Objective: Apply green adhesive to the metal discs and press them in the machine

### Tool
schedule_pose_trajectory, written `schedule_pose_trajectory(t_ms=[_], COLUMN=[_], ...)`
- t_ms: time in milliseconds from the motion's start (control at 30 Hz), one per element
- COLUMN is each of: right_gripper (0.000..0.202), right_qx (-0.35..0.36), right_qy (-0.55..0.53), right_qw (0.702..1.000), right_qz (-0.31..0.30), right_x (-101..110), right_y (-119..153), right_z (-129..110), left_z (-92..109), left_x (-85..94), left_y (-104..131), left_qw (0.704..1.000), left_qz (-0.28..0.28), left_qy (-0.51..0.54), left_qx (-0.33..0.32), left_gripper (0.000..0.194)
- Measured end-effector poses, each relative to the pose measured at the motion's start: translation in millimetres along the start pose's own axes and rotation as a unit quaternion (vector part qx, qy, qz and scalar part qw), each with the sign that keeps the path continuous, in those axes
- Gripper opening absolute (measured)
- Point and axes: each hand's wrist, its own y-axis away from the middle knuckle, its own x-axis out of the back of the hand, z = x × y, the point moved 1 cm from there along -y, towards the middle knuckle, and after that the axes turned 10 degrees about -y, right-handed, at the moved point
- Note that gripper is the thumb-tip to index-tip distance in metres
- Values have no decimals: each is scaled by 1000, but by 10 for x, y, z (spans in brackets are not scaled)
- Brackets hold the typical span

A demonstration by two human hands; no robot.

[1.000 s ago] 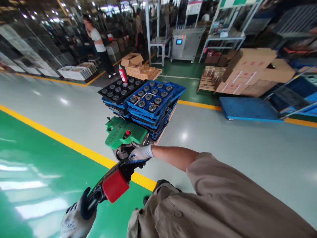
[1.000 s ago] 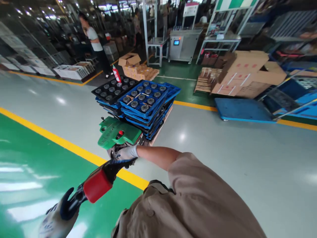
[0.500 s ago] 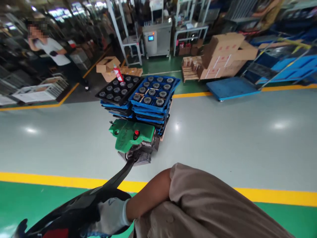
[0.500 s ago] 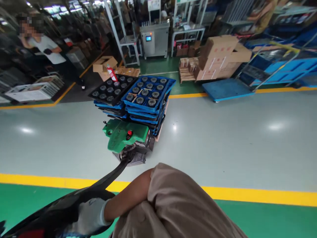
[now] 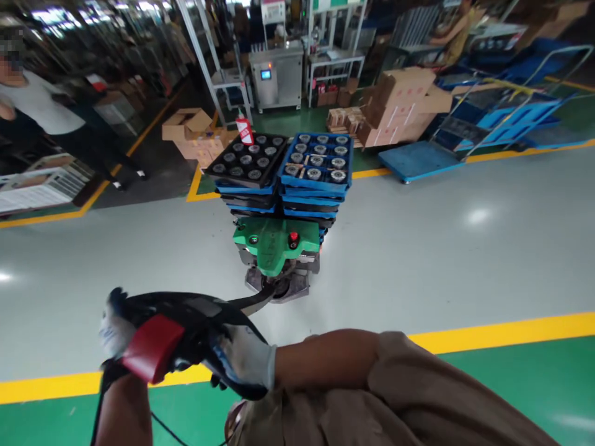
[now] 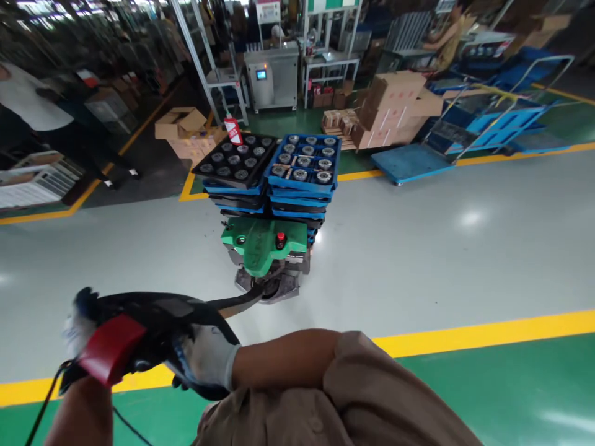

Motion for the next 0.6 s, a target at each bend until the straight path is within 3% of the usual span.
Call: schedule_pose_trajectory(t_ms=[100,167,300,500,600], right_gripper=[46,47,52,61,64], right_qx=[-65,-90,-82,-76,-67], right_qy=[-113,-160,-197,-176,-174], right_qw=[990,977,959,957,956], right_qz=[55,104,187,217,225], right_x=[-34,-31,64,429,656], right_y=[-215,-323,-431,-355,-269], right_z=[-152,-234,-337,-412,-503], left_z=[214,331,527,806,948], left_x=[109,118,-43,-269,-345], left_y=[-265,-476,-860,-1118,-1231], left_qw=[993,985,983,973,949], left_qz=[-68,-77,-73,-52,-38], left_qy=[69,106,122,112,114], left_qx=[-73,-109,-113,-193,-290], left_gripper=[61,62,63,74,81])
